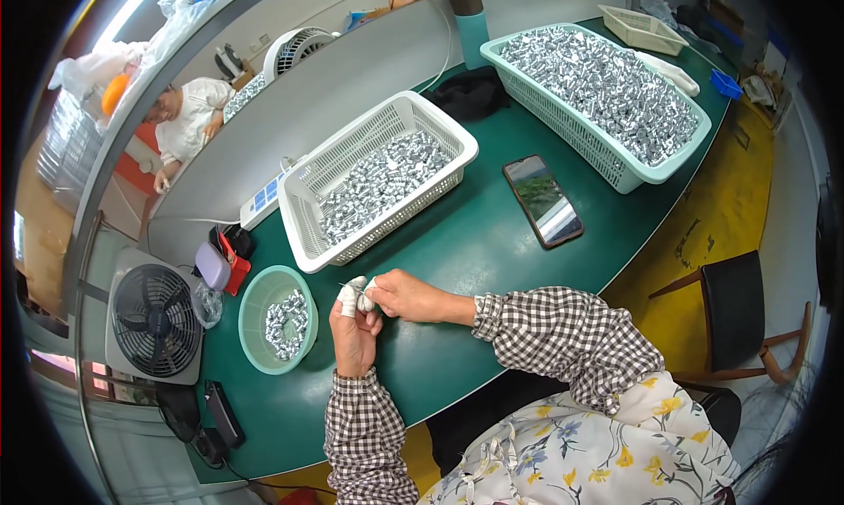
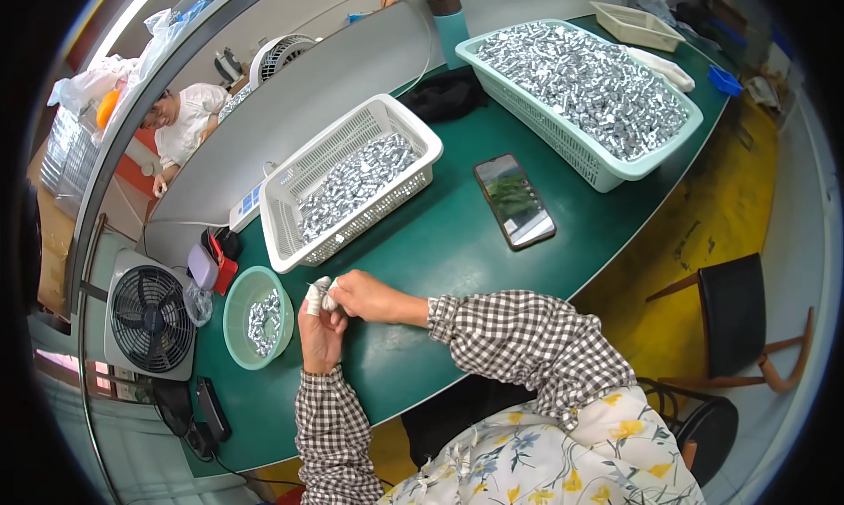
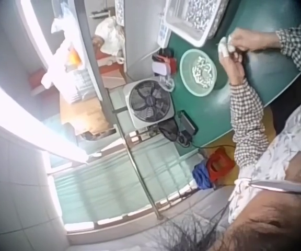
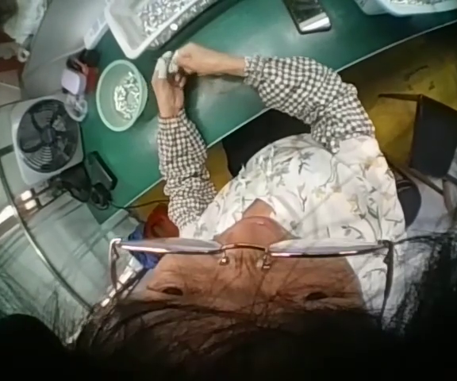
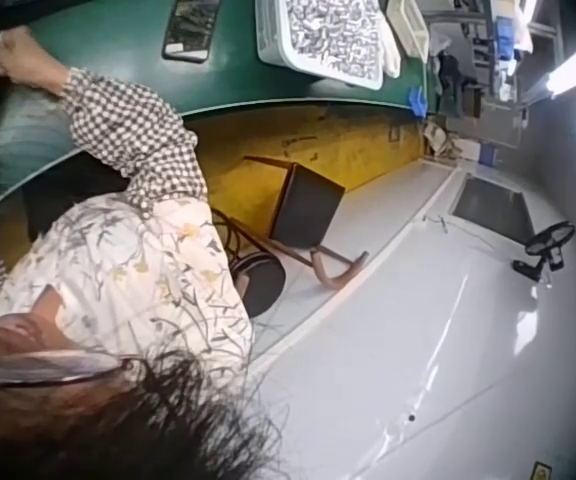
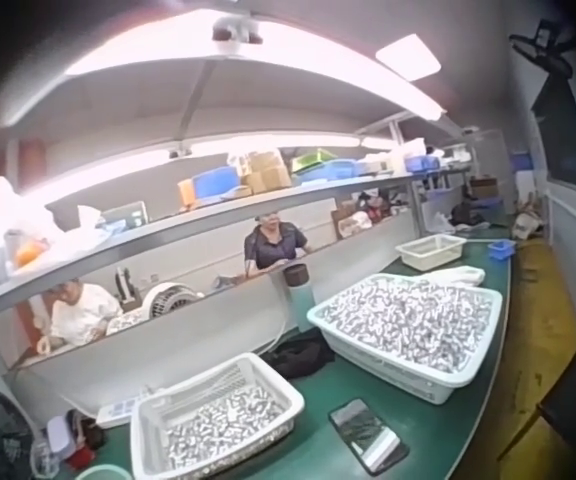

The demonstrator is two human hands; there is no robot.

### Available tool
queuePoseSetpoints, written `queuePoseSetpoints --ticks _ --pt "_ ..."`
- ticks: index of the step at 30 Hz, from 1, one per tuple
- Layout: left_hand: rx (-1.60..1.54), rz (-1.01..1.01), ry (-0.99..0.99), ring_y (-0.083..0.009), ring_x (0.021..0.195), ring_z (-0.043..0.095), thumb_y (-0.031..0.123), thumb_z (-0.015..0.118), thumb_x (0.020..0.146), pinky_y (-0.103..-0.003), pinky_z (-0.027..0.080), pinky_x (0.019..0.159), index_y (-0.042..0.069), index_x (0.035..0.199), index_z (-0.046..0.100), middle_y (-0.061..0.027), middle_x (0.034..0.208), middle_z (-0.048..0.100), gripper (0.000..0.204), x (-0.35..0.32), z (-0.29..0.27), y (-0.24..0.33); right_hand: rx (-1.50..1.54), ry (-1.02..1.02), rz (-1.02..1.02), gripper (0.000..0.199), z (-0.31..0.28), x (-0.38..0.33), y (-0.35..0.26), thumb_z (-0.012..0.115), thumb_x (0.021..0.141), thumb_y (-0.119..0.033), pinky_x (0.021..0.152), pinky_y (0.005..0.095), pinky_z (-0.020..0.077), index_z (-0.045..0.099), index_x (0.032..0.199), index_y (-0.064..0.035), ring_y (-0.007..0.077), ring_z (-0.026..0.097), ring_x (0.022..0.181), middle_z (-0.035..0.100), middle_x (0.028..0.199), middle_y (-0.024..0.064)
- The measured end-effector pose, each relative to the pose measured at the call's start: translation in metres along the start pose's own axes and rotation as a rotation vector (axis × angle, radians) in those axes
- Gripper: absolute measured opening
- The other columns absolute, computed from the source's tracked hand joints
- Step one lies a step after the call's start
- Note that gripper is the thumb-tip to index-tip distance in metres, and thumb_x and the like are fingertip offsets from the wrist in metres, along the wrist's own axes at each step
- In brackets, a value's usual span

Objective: Manually inspecting and sorting small metal components at a factory workstation.

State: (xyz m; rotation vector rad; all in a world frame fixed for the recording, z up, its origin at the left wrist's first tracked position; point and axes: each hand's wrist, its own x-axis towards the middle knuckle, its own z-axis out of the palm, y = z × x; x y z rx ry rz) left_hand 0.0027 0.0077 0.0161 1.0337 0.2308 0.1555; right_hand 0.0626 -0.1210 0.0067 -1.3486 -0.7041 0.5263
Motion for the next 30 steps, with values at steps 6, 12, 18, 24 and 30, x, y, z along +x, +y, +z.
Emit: queuePoseSetpoints --ticks 6,12,18,24,30 --pt "0.059 -0.024 0.022 -0.004 0.05 0.04 0.031 0.045 0.091 -0.017 0.029 0.04 0.006 0.103 0.051 0.0031 0.07 0.05 0.029 -0.003 0.0 0.001 0.298 -0.084 0.295 0.031 -0.002 -0.002 -0.013 0.041 0.091 -0.023 0.037 0.0228 0.0274 0.046 0.068 -0.0033 0.0054 0.032 0.043 0.041 0.053 -0.0028" --pt "-0.012 -0.025 -0.013 -0.0043 0.05 0.04 0.03 0.045 0.091 -0.017 0.03 0.04 0.006 0.101 0.053 0.0025 0.071 0.052 0.028 0.0 -0.003 0.0 -0.01 -0.003 0.05 0.029 0.004 0.002 -0.006 0.043 0.09 -0.022 0.041 0.0246 0.0322 0.048 0.073 0.0 0.0065 0.037 0.046 0.044 0.053 -0.0008" --pt "-0.033 -0.089 -0.019 -0.0052 0.05 0.041 0.028 0.044 0.091 -0.018 0.032 0.04 0.005 0.1 0.053 0.0019 0.071 0.053 0.026 0.002 -0.006 -0.001 -0.087 0.04 0.052 0.025 0.002 0.002 -0.01 0.048 0.085 -0.019 0.048 0.0324 0.0415 0.053 0.09 0.005 0.0152 0.052 0.05 0.055 0.058 0.0118" --pt "-0.273 -0.101 -0.085 -0.0066 0.052 0.044 0.026 0.044 0.091 -0.02 0.036 0.041 0.005 0.102 0.053 -0.001 0.078 0.054 0.026 0.007 -0.019 -0.003 0.108 0.092 -0.044 0.027 0.003 -0.002 -0.021 0.059 0.08 -0.017 0.051 0.0303 0.0435 0.052 0.099 0.0018 0.0157 0.054 0.059 0.057 0.073 0.0112" --pt "-0.257 -0.154 0.193 -0.0085 0.056 0.046 0.027 0.043 0.092 -0.02 0.038 0.043 0.004 0.104 0.052 -0.0035 0.084 0.055 0.027 -0.004 0.022 0.011 0.176 0.064 -0.355 0.032 0.013 -0.001 -0.007 0.064 0.078 -0.018 0.058 0.028 0.0465 0.052 0.101 0.0005 0.0176 0.055 0.067 0.056 0.085 0.0095"
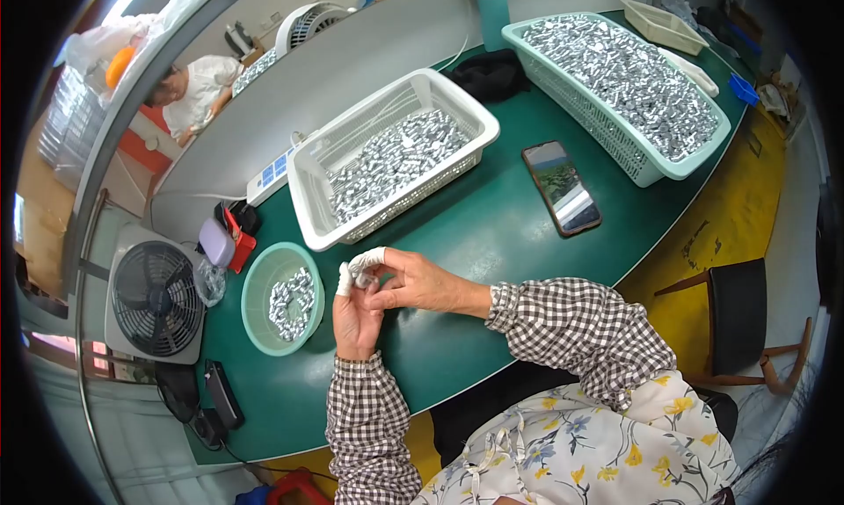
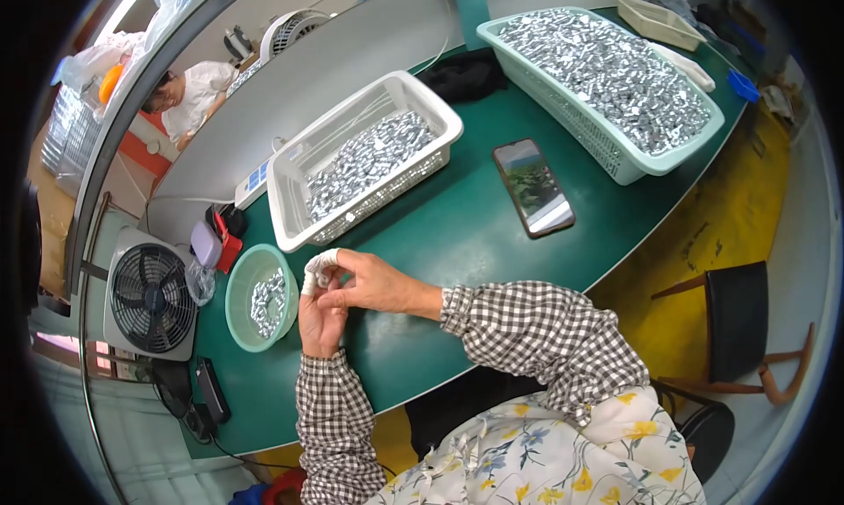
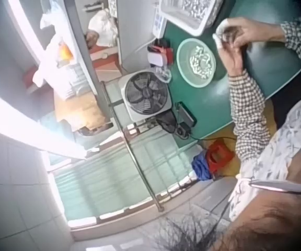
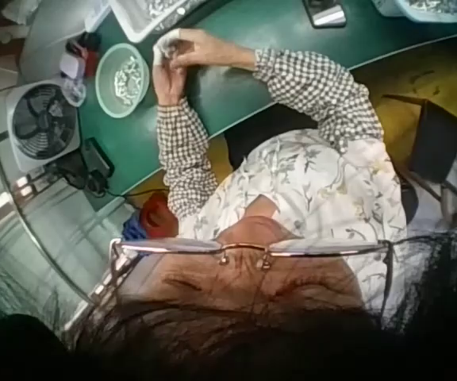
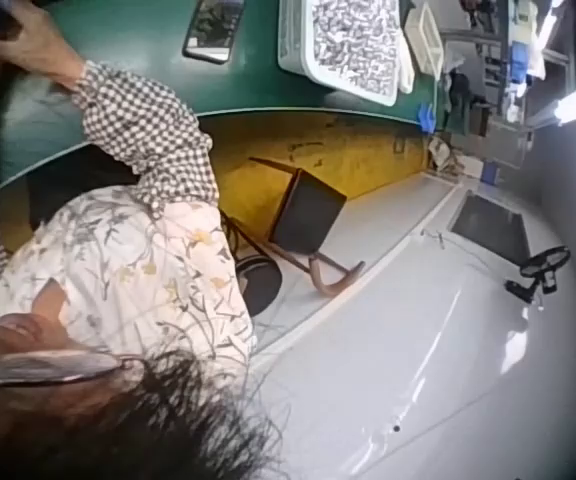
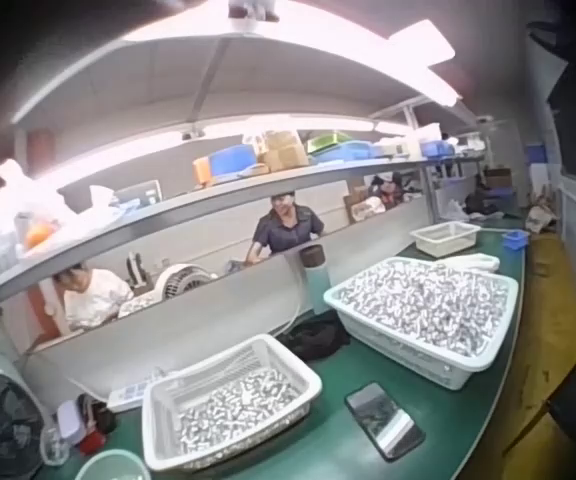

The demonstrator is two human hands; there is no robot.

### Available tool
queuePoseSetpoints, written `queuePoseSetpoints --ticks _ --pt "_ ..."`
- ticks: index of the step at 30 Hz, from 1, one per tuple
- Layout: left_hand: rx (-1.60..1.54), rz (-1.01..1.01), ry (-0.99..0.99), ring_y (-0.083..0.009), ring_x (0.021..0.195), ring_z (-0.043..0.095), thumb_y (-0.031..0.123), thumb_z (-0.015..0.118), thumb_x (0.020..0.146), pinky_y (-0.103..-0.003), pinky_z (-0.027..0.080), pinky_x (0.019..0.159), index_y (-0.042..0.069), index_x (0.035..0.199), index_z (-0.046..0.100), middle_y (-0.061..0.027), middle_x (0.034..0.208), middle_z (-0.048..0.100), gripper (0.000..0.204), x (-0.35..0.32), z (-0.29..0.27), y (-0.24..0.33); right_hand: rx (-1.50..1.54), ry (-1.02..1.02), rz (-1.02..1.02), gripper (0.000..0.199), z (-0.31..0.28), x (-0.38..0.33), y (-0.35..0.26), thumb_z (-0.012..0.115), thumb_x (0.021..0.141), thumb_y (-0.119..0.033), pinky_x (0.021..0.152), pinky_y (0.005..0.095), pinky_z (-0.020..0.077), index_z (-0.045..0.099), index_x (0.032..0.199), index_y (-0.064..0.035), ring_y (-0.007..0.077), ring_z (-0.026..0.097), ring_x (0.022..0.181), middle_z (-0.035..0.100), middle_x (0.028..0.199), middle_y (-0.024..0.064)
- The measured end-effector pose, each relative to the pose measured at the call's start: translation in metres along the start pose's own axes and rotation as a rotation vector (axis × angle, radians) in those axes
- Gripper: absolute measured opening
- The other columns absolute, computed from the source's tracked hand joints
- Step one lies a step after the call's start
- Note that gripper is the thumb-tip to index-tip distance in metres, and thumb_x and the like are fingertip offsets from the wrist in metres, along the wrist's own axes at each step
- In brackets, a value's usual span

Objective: Manually inspecting and sorting small metal components at a factory workstation.

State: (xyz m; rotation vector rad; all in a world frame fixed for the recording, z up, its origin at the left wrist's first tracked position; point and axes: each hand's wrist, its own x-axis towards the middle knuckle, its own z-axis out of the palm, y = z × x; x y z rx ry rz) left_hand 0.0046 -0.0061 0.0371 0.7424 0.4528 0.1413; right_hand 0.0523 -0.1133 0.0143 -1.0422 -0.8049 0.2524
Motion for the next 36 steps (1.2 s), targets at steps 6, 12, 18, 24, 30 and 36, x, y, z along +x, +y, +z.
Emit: queuePoseSetpoints --ticks 6,12,18,24,30,36 --pt "-0.083 -0.117 -0.452 -0.0088 0.061 0.047 0.028 0.047 0.091 -0.02 0.038 0.045 0.005 0.099 0.054 -0.0006 0.079 0.055 0.025 0.016 -0.028 -0.007 -0.402 0.077 -0.003 0.017 -0.007 -0.001 -0.008 0.054 0.086 -0.013 0.061 0.0255 0.0485 0.055 0.092 0.003 0.0139 0.057 0.072 0.056 0.084 0.0082" --pt "-0.191 -0.105 -0.38 -0.0078 0.059 0.046 0.026 0.047 0.09 -0.019 0.036 0.043 0.005 0.099 0.054 0.0005 0.076 0.054 0.024 0.025 -0.043 -0.007 -0.125 0.361 0.089 0.021 -0.013 0.0 -0.009 0.045 0.091 -0.012 0.062 0.024 0.0496 0.055 0.09 0.0059 0.0128 0.058 0.067 0.059 0.076 0.0079" --pt "-0.059 -0.091 -0.079 -0.0074 0.05 0.039 0.025 0.047 0.091 -0.02 0.032 0.041 0.005 0.097 0.054 0.0003 0.073 0.053 0.022 0.017 -0.027 -0.005 -0.224 0.313 0.003 0.02 -0.011 -0.001 -0.017 0.045 0.091 -0.012 0.062 0.0238 0.0497 0.055 0.088 0.0058 0.0129 0.059 0.069 0.06 0.08 0.008" --pt "-0.097 -0.095 -0.147 -0.0075 0.048 0.036 0.025 0.047 0.091 -0.02 0.029 0.04 0.005 0.097 0.053 0.0015 0.07 0.05 0.022 0.02 -0.037 -0.005 -0.463 0.18 -0.079 0.014 -0.01 -0.005 -0.016 0.049 0.088 -0.009 0.061 0.0244 0.0485 0.055 0.089 0.0043 0.0142 0.059 0.07 0.059 0.08 0.0084" --pt "-0.124 -0.107 -0.23 -0.0068 0.05 0.037 0.025 0.048 0.09 -0.021 0.028 0.04 0.005 0.096 0.054 0.0027 0.067 0.047 0.022 0.019 -0.035 -0.006 -0.678 0.117 -0.243 0.01 -0.008 -0.007 -0.01 0.052 0.086 -0.006 0.058 0.0257 0.0469 0.054 0.091 0.0029 0.0177 0.059 0.068 0.057 0.079 0.0104" --pt "-0.102 -0.106 -0.223 -0.0063 0.051 0.037 0.023 0.048 0.09 -0.02 0.029 0.041 0.005 0.097 0.053 0.0022 0.068 0.047 0.02 0.018 -0.035 -0.008 -0.759 0.074 -0.295 0.011 -0.009 -0.006 -0.007 0.053 0.083 -0.003 0.057 0.0265 0.0464 0.054 0.093 0.0024 0.0225 0.059 0.066 0.056 0.078 0.0116"
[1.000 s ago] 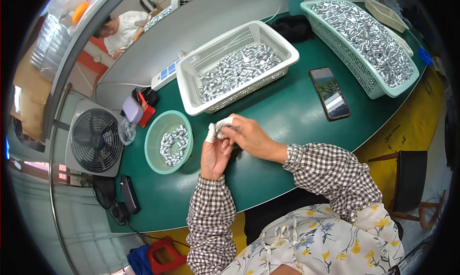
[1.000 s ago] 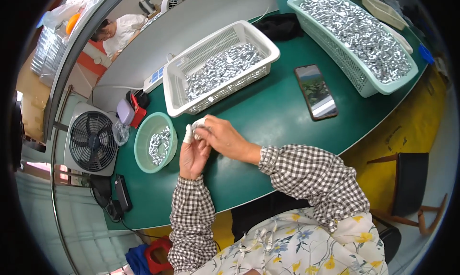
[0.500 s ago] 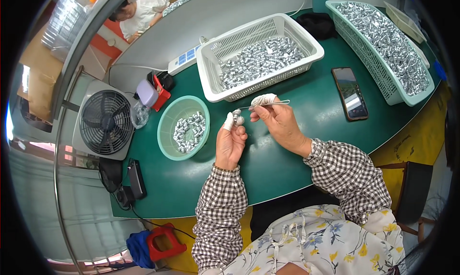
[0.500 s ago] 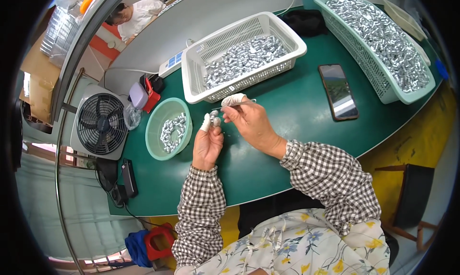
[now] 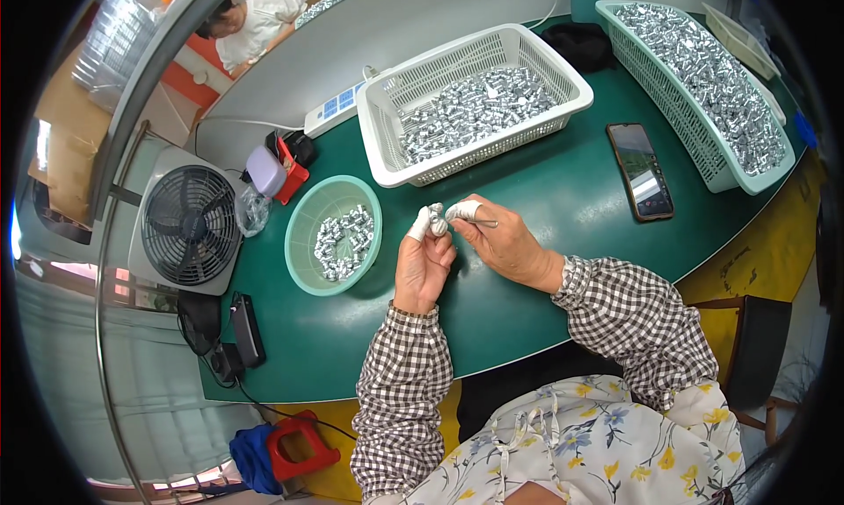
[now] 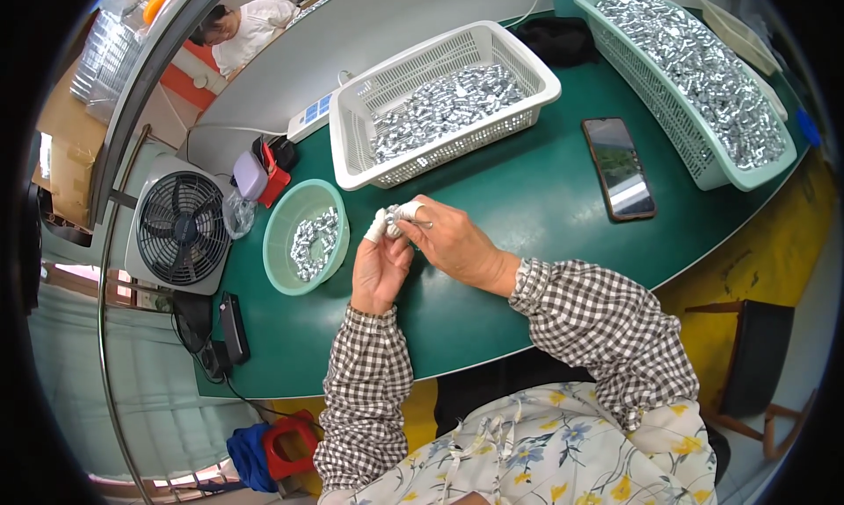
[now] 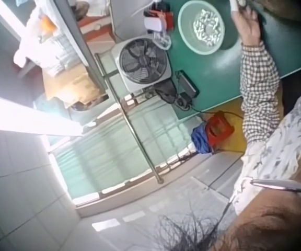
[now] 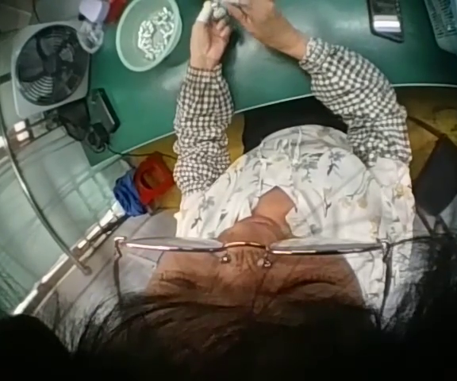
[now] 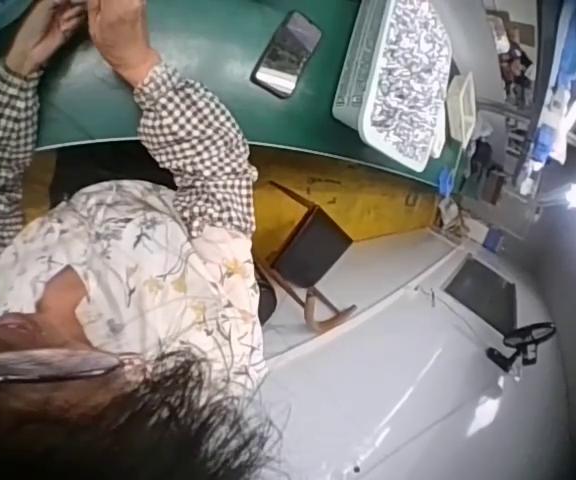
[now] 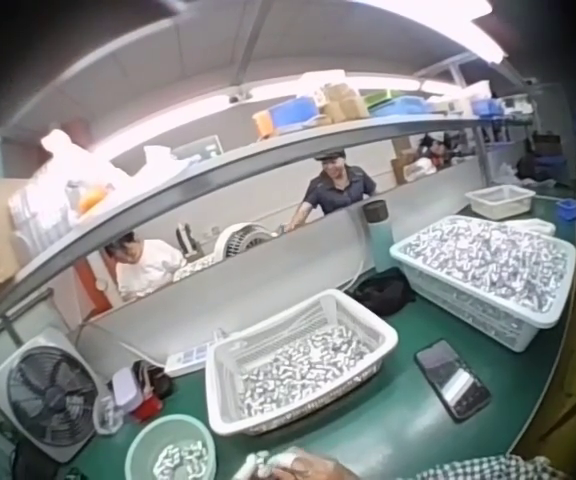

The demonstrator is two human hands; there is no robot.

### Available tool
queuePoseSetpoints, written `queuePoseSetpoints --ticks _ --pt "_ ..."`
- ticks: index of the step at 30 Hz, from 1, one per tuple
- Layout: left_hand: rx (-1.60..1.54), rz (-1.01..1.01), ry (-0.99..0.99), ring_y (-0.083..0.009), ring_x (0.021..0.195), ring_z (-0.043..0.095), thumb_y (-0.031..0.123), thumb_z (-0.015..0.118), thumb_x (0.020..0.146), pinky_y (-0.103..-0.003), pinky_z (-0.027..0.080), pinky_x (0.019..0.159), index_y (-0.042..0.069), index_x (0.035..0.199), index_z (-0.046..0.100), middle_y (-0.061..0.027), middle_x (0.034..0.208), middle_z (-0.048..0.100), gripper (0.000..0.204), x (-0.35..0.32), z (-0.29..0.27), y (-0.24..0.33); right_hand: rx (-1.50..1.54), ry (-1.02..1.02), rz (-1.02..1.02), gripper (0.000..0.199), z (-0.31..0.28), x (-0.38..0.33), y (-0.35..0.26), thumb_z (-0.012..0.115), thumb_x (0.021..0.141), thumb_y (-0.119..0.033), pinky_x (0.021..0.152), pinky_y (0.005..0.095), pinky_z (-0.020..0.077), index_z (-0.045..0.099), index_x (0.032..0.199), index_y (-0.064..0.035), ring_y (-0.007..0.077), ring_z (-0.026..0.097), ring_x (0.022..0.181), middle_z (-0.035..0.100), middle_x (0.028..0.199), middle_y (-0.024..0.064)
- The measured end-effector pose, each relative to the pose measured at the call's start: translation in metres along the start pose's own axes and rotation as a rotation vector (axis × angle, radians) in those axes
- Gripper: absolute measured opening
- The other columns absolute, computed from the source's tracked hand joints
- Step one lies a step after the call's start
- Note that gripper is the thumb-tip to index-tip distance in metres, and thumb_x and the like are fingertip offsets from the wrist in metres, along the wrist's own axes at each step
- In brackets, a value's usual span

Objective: Manually inspecting and sorting small metal components at a factory workstation.

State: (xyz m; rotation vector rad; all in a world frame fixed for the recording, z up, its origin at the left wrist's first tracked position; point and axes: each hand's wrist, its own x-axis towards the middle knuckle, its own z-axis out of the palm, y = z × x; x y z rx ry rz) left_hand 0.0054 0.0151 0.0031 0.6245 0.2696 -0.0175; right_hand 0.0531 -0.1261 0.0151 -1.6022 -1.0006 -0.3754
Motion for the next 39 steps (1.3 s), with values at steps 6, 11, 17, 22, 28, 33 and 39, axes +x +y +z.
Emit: queuePoseSetpoints --ticks 6,11,17,22,28,33,39 --pt "0.175 0.052 -0.064 -0.0054 0.048 0.037 0.019 0.047 0.09 -0.018 0.03 0.038 0.005 0.097 0.052 0.0012 0.07 0.047 0.017 -0.007 0.006 0.002 -0.181 -0.036 -0.269 0.013 -0.002 0.002 0.002 0.055 0.081 -0.002 0.056 0.0273 0.0465 0.055 0.093 0.0021 0.0237 0.058 0.066 0.057 0.08 0.0119" --pt "0.189 0.04 -0.071 -0.0047 0.047 0.036 0.018 0.047 0.09 -0.017 0.027 0.036 0.005 0.097 0.051 0.001 0.069 0.046 0.016 -0.006 0.007 0.004 -0.018 -0.01 -0.034 0.011 -0.005 0.005 0.006 0.056 0.08 -0.002 0.056 0.0278 0.0481 0.056 0.09 0.0029 0.0243 0.058 0.067 0.057 0.082 0.0118" --pt "0.245 0.057 -0.037 -0.0042 0.044 0.034 0.018 0.048 0.09 -0.017 0.026 0.034 0.005 0.096 0.051 0.0012 0.068 0.045 0.015 -0.008 0.009 0.006 -0.116 0.012 -0.279 0.009 -0.006 0.005 0.001 0.055 0.081 -0.003 0.057 0.0274 0.0491 0.056 0.086 0.0044 0.0232 0.058 0.066 0.057 0.084 0.0122" --pt "0.284 0.075 -0.012 -0.0042 0.042 0.033 0.018 0.048 0.089 -0.017 0.026 0.034 0.006 0.093 0.051 0.0016 0.068 0.045 0.014 -0.009 0.015 0.005 0.011 -0.039 -0.082 0.013 -0.008 0.007 0.007 0.058 0.078 -0.002 0.057 0.0289 0.0499 0.055 0.09 0.003 0.024 0.059 0.068 0.058 0.086 0.0131" --pt "0.274 0.045 -0.007 -0.0041 0.042 0.033 0.019 0.049 0.089 -0.017 0.025 0.035 0.007 0.09 0.05 0.0017 0.067 0.046 0.012 -0.009 0.01 0.004 0.001 -0.075 -0.037 0.017 -0.007 0.004 0.01 0.06 0.076 -0.001 0.058 0.031 0.0508 0.055 0.092 0.0022 0.0262 0.061 0.073 0.058 0.088 0.0139" --pt "0.282 0.04 -0.035 -0.0041 0.043 0.034 0.019 0.049 0.089 -0.017 0.026 0.035 0.007 0.088 0.05 0.0017 0.067 0.046 0.012 -0.01 0.009 0.007 -0.094 -0.017 -0.225 0.012 -0.007 0.004 0.005 0.058 0.079 -0.002 0.057 0.0297 0.0502 0.055 0.089 0.0043 0.0251 0.061 0.072 0.059 0.086 0.0142" --pt "0.197 0.034 0.0 -0.0046 0.044 0.035 0.019 0.049 0.089 -0.018 0.027 0.036 0.006 0.089 0.05 0.0017 0.065 0.046 0.012 -0.006 0.013 0.005 -0.024 -0.033 -0.167 0.013 -0.008 0.008 0.008 0.057 0.078 -0.001 0.059 0.0304 0.0506 0.056 0.09 0.0024 0.0267 0.061 0.073 0.06 0.088 0.0147"
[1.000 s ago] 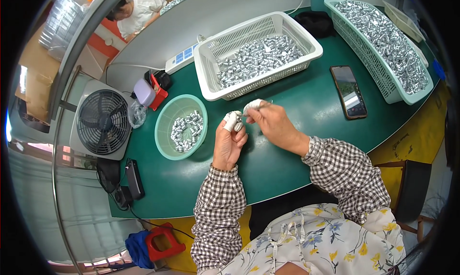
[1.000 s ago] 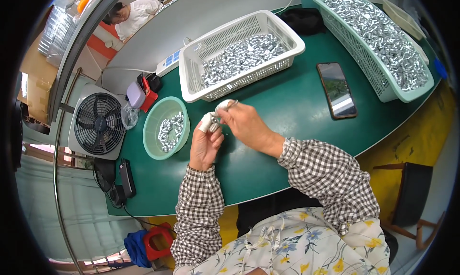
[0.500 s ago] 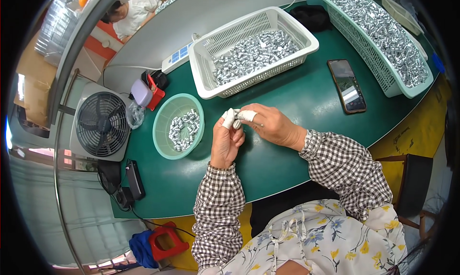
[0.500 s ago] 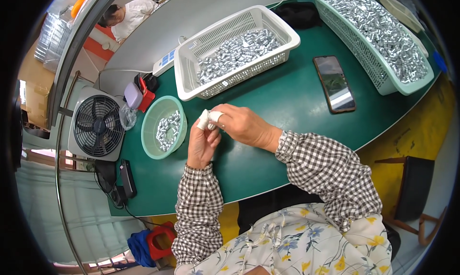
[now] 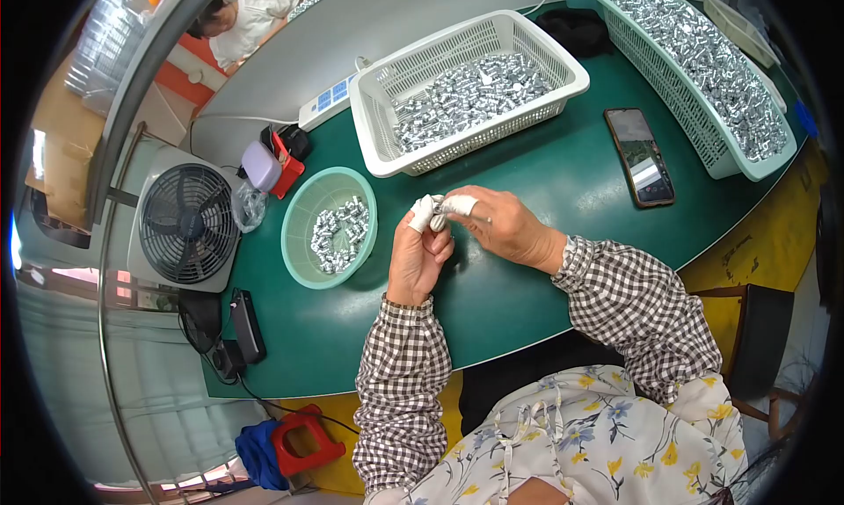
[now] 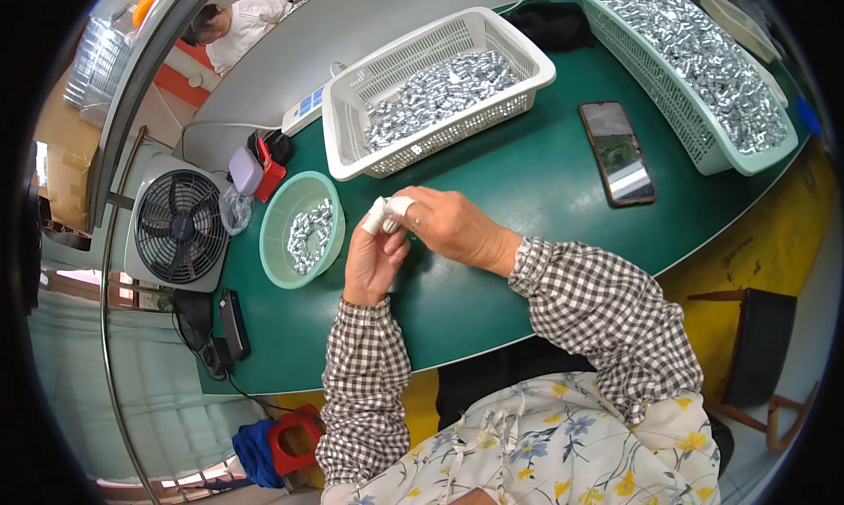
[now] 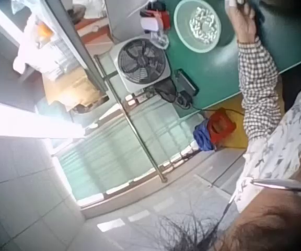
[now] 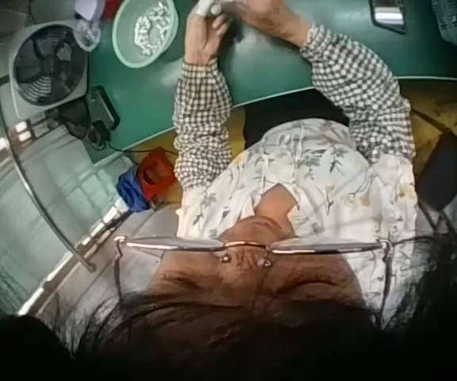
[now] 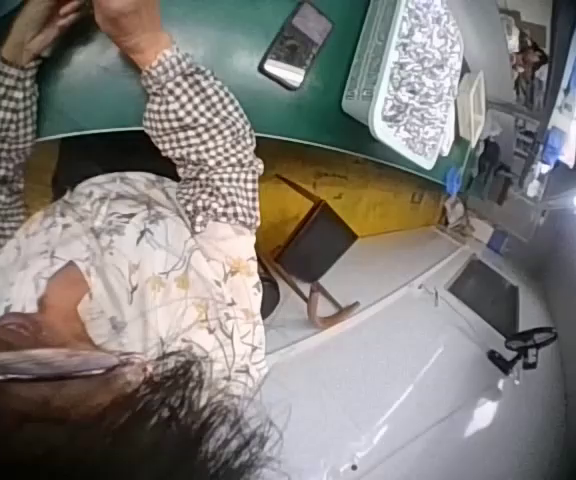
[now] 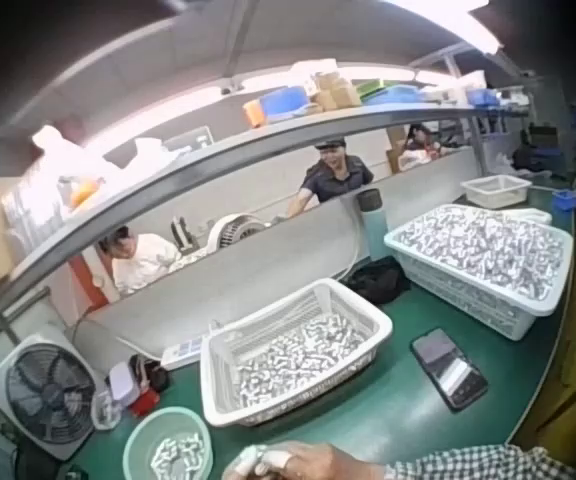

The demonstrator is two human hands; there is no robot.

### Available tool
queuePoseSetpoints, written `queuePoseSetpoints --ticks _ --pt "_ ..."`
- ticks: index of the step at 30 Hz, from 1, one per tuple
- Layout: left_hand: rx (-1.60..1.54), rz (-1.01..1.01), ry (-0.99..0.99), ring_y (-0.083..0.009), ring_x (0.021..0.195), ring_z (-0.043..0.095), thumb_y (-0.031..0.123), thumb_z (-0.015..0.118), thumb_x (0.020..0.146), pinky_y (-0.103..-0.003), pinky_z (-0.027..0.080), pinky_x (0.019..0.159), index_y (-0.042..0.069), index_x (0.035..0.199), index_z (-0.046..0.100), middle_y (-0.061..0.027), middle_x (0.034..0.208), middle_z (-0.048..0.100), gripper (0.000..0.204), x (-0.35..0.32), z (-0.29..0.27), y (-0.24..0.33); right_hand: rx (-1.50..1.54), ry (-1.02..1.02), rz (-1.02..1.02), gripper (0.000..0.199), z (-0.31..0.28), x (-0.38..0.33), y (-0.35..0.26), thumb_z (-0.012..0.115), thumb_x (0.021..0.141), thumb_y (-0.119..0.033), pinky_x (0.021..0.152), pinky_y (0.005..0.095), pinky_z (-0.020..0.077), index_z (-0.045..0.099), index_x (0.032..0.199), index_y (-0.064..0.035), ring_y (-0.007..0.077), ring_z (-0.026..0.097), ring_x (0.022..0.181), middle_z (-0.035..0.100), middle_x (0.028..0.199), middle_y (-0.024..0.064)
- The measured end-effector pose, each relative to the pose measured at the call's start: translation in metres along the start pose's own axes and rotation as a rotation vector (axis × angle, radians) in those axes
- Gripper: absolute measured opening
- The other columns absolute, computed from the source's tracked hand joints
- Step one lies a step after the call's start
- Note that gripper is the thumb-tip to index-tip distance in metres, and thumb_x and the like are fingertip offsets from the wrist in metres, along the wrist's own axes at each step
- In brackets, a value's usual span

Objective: Manually inspecting and sorting small metal components at a factory workstation.

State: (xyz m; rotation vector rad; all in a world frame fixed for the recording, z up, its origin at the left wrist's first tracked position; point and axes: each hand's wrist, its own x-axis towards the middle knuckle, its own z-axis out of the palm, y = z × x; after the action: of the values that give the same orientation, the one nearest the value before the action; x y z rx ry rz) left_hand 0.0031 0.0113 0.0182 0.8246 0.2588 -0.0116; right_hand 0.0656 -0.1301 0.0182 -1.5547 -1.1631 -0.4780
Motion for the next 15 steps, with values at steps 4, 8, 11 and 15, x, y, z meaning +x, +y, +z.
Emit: queuePoseSetpoints --ticks 4,8,11,15 --pt "0.112 -0.022 -0.006 -0.0052 0.045 0.036 0.019 0.049 0.089 -0.019 0.027 0.037 0.006 0.091 0.051 0.0014 0.066 0.046 0.013 -0.003 0.001 0.003 0.074 -0.046 0.153 0.016 -0.003 -0.001 0.005 0.058 0.078 -0.002 0.061 0.0316 0.0513 0.055 0.093 0.0007 0.028 0.061 0.074 0.059 0.091 0.0147" --pt "0.153 0.058 0.019 -0.0054 0.045 0.036 0.019 0.05 0.088 -0.019 0.027 0.037 0.006 0.093 0.051 0.0011 0.067 0.047 0.014 -0.005 0.011 0.002 -0.139 -0.024 -0.125 0.018 -0.004 -0.002 -0.003 0.059 0.078 -0.005 0.061 0.032 0.0513 0.055 0.094 0.0008 0.028 0.061 0.073 0.059 0.09 0.0143" --pt "0.194 0.024 0.059 -0.0056 0.045 0.037 0.02 0.05 0.088 -0.019 0.027 0.037 0.006 0.094 0.051 0.0015 0.068 0.047 0.015 -0.007 0.004 0.001 -0.095 -0.048 -0.063 0.018 0.001 -0.008 -0.004 0.059 0.077 -0.005 0.06 0.0319 0.0508 0.055 0.093 0.0012 0.0275 0.06 0.073 0.059 0.09 0.0141" --pt "0.202 0.021 0.028 -0.0046 0.047 0.04 0.023 0.046 0.09 -0.016 0.03 0.039 0.008 0.096 0.05 0.0026 0.069 0.048 0.017 -0.011 -0.001 0.002 -0.146 -0.036 -0.163 0.018 0.003 -0.006 -0.006 0.058 0.078 -0.007 0.061 0.031 0.0506 0.054 0.093 0.0016 0.0268 0.06 0.076 0.058 0.09 0.013"
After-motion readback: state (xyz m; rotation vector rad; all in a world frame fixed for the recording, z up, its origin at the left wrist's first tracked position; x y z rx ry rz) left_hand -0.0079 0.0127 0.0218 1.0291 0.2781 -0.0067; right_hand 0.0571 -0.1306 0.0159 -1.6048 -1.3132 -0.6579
